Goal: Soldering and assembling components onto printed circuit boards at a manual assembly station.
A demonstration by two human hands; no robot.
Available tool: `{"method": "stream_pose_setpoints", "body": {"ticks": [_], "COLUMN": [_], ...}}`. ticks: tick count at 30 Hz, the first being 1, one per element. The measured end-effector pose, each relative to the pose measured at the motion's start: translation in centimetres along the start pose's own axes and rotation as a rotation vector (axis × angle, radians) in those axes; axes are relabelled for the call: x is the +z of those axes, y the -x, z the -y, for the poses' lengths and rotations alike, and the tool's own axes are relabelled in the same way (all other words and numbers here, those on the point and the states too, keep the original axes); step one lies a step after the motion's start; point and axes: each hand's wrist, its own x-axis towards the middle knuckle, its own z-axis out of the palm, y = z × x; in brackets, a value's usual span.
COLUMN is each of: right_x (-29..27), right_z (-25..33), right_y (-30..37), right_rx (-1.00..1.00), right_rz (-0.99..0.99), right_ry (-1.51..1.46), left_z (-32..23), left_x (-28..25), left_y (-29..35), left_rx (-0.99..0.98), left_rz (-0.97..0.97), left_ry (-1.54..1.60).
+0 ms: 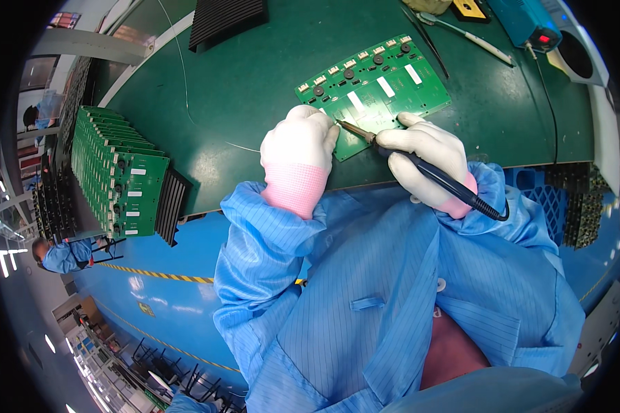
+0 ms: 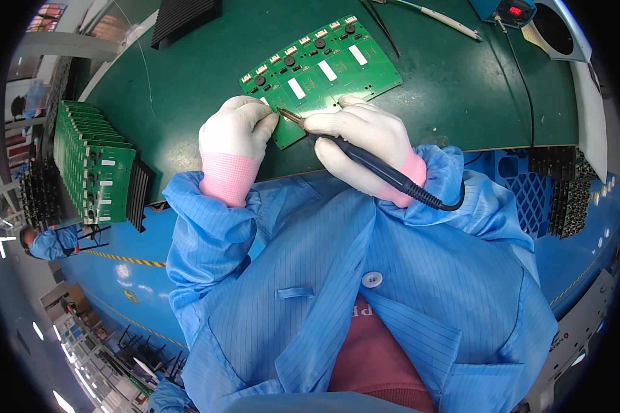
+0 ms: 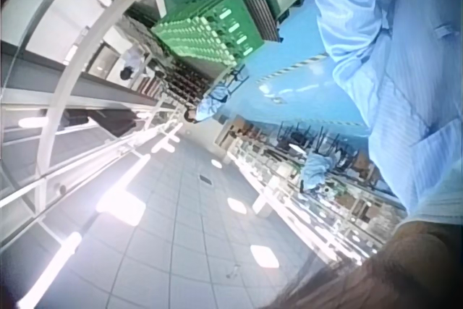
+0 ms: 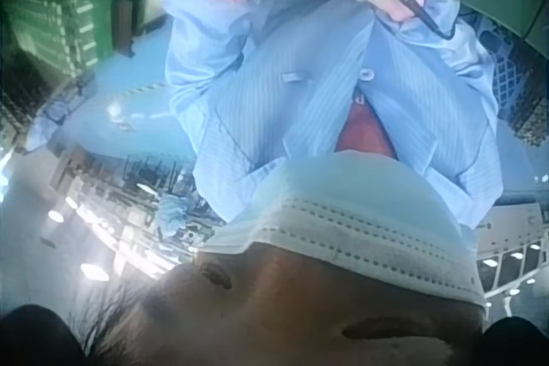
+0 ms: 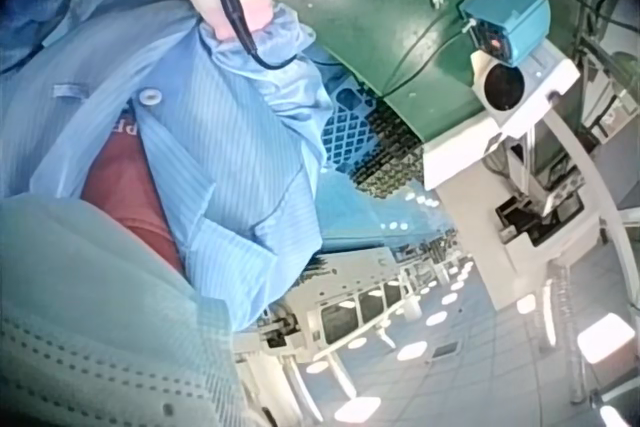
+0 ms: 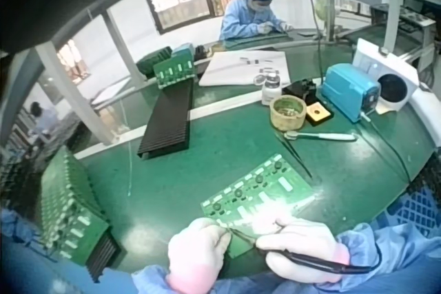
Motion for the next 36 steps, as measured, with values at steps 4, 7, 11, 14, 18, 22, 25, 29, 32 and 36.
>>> {"method": "stream_pose_setpoints", "body": {"ticks": [4, 7, 11, 14, 18, 22, 25, 29, 32, 36], "right_x": [-0.2, -0.4, -0.9, -1.6, -4.1, -6.9, -9.4, -9.0, -7.9, -5.9], "right_z": [0.1, 0.2, 0.2, 0.1, -1.1, -3.0, -9.4, -9.2, -6.3, -0.7], "right_y": [-0.1, -0.3, -0.2, -0.7, -2.3, -5.8, -7.5, -7.3, -6.5, -3.8], "right_rx": [0.008, 0.012, 0.141, 0.146, 0.093, 0.192, 0.265, 0.261, 0.243, 0.291], "right_rz": [0.006, 0.015, -0.069, -0.014, -0.001, -0.410, -0.528, -0.479, -0.428, -0.040], "right_ry": [0.005, 0.006, -0.178, -0.134, -0.068, 0.037, 0.054, 0.109, 0.104, -0.102], "left_z": [0.5, 1.5, 3.7, 4.3, 5.1, 5.8, 5.3, 4.9, 4.9, 5.6], "left_x": [0.0, -0.3, -0.8, -0.4, 0.1, 0.6, 0.7, 1.3, 1.7, 1.3], "left_y": [0.0, 0.0, 0.2, 0.5, 0.5, 0.4, 0.2, 0.2, 0.5, 1.3], "left_rx": [0.041, 0.075, -0.045, -0.105, -0.117, 0.012, 0.113, 0.168, 0.188, 0.135], "left_rz": [-0.003, -0.001, -0.091, -0.132, -0.194, -0.262, -0.267, -0.265, -0.261, -0.296], "left_ry": [0.018, 0.064, 0.333, 0.318, 0.263, 0.135, 0.099, 0.085, 0.087, 0.128]}}
